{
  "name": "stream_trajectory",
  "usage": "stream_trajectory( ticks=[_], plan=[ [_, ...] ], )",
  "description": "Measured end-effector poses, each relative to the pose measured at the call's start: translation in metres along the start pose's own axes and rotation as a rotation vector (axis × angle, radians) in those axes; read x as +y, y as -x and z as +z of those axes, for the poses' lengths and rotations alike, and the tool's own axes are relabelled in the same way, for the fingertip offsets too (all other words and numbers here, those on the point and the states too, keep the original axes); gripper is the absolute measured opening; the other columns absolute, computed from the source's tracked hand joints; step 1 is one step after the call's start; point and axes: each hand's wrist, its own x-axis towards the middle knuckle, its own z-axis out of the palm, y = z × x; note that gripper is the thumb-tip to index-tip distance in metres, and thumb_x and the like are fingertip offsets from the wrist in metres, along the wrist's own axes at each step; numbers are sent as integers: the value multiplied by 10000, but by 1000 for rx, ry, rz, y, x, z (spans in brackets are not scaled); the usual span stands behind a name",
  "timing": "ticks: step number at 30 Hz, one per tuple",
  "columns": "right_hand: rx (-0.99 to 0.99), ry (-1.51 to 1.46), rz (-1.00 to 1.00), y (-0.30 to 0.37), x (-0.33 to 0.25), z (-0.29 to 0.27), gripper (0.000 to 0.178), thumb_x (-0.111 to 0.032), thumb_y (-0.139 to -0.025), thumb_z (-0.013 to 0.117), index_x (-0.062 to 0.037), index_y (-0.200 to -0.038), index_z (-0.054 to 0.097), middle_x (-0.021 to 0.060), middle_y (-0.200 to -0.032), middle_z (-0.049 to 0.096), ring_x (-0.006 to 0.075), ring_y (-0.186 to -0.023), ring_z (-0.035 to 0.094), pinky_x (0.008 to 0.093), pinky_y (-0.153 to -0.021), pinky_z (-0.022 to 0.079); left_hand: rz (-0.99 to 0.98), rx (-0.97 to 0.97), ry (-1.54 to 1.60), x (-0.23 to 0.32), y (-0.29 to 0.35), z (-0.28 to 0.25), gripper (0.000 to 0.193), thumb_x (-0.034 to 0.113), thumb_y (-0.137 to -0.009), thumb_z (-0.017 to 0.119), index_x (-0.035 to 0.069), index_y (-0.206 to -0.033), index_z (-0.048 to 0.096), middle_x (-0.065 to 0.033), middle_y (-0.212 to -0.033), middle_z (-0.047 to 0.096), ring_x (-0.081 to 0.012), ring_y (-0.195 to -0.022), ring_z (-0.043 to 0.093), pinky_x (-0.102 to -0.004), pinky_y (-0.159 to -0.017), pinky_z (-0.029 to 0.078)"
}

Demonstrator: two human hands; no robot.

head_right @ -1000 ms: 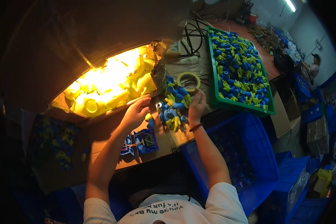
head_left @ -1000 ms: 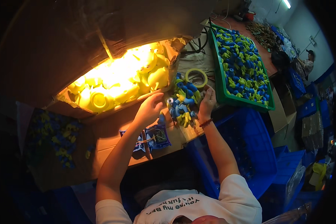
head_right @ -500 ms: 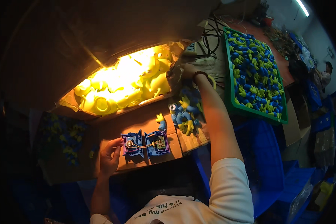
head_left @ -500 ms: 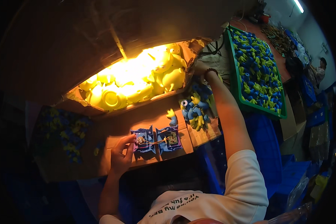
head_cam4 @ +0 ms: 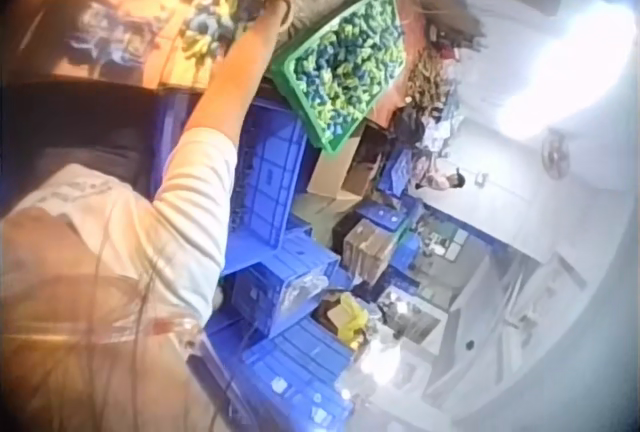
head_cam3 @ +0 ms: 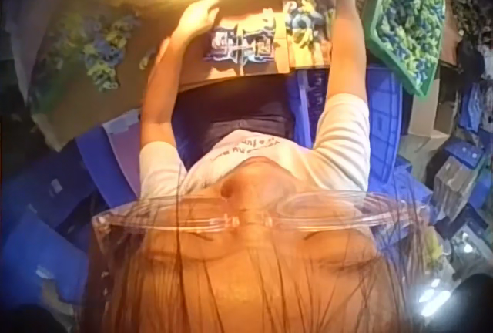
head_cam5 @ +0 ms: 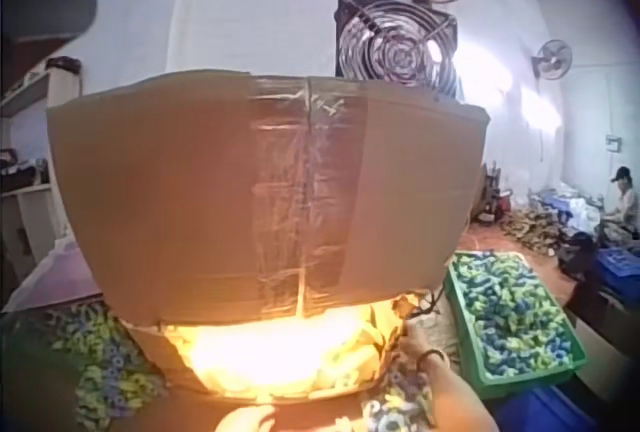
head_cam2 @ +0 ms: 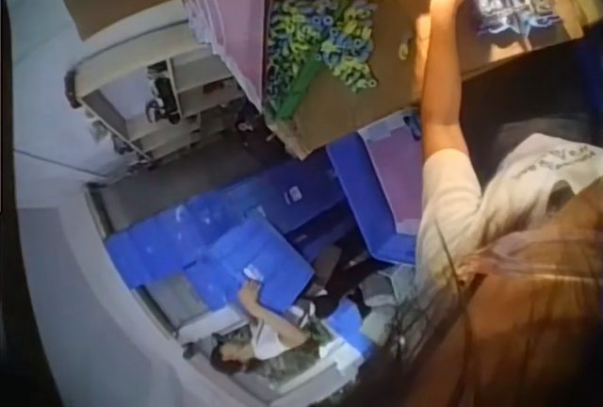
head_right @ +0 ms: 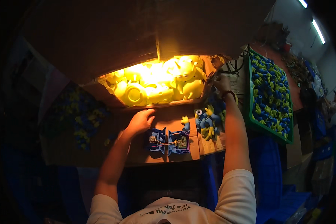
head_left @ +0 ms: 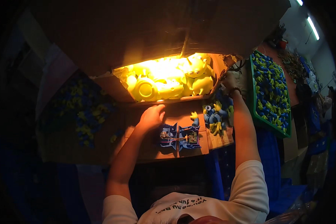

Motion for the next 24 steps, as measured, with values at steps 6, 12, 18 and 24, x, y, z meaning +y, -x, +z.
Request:
stream_trajectory(
  ticks=[6, 12, 18, 24],
  plan=[
    [114, -1165, 176, 98, -24, -82, 300, -78, -969, 617, -8, -1259, 582, 51, -908, 662, 121, -745, 639, 264, -647, 546, 38, 215, 205, -22, 50, -34, 335, 110, -954, 623, 15, -1273, 652, -192, -1177, 688, -301, -1071, 684, -353, -937, 526],
    [-290, -1387, 349, 209, -125, -48, 211, 19, -958, 636, -21, -1157, 579, 106, -967, 686, 198, -912, 722, 300, -800, 622, 121, 552, 150, -78, 131, -18, 329, 19, -924, 628, 24, -1251, 660, -176, -1172, 672, -304, -1091, 660, -377, -951, 524],
    [-104, -590, 7, 182, -168, 32, 150, -32, -923, 694, 1, -983, 560, 99, -911, 691, 151, -880, 718, 269, -743, 577, -41, 626, -416, -136, 172, -3, 434, 97, -944, 638, 34, -1367, 563, -228, -1271, 587, -412, -1191, 563, -463, -1014, 475],
    [-451, -810, -38, 211, -207, 24, 181, -53, -914, 717, -17, -1057, 613, 78, -959, 702, 146, -922, 708, 275, -786, 563, -171, 563, -313, -145, 185, 6, 383, 133, -956, 631, 17, -1316, 568, -259, -1246, 582, -458, -1161, 564, -506, -967, 486]
  ],
)
